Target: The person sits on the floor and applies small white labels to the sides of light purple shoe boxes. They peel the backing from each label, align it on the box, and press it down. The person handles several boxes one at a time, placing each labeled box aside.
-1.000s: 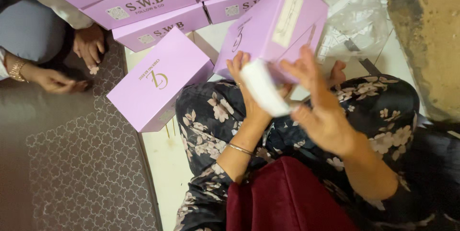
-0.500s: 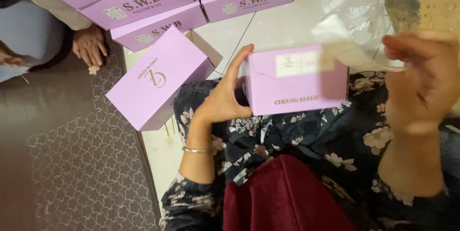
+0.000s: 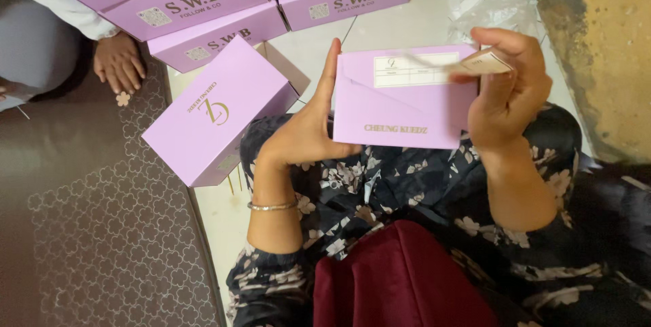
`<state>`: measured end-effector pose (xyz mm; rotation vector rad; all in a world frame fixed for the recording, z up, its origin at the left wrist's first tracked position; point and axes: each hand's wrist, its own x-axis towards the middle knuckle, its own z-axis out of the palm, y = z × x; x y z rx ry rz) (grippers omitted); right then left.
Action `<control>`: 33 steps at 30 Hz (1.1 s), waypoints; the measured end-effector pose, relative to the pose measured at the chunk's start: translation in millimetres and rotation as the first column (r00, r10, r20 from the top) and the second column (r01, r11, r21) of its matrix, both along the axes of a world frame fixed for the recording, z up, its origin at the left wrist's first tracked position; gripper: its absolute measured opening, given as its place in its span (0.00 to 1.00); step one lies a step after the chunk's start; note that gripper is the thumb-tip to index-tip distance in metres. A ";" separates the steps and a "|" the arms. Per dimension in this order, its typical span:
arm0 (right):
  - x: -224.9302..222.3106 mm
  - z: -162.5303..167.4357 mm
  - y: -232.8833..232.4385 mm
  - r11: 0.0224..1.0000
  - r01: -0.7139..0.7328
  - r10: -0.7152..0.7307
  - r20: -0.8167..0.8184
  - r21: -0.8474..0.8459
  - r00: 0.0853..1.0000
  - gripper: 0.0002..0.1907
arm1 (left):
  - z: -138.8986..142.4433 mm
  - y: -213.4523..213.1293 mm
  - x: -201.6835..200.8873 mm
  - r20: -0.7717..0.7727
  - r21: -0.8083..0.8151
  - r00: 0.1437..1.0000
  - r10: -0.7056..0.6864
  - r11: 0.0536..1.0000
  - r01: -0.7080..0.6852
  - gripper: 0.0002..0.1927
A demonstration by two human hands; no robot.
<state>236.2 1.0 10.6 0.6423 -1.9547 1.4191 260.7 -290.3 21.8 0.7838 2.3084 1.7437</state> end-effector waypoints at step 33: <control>-8.1 -29.6 36.6 0.988 0.121 -0.090 -0.275 0.100 0.957 0.24 | 48.4 39.4 37.4 -0.540 -0.305 0.827 0.156 0.879 -0.366 0.36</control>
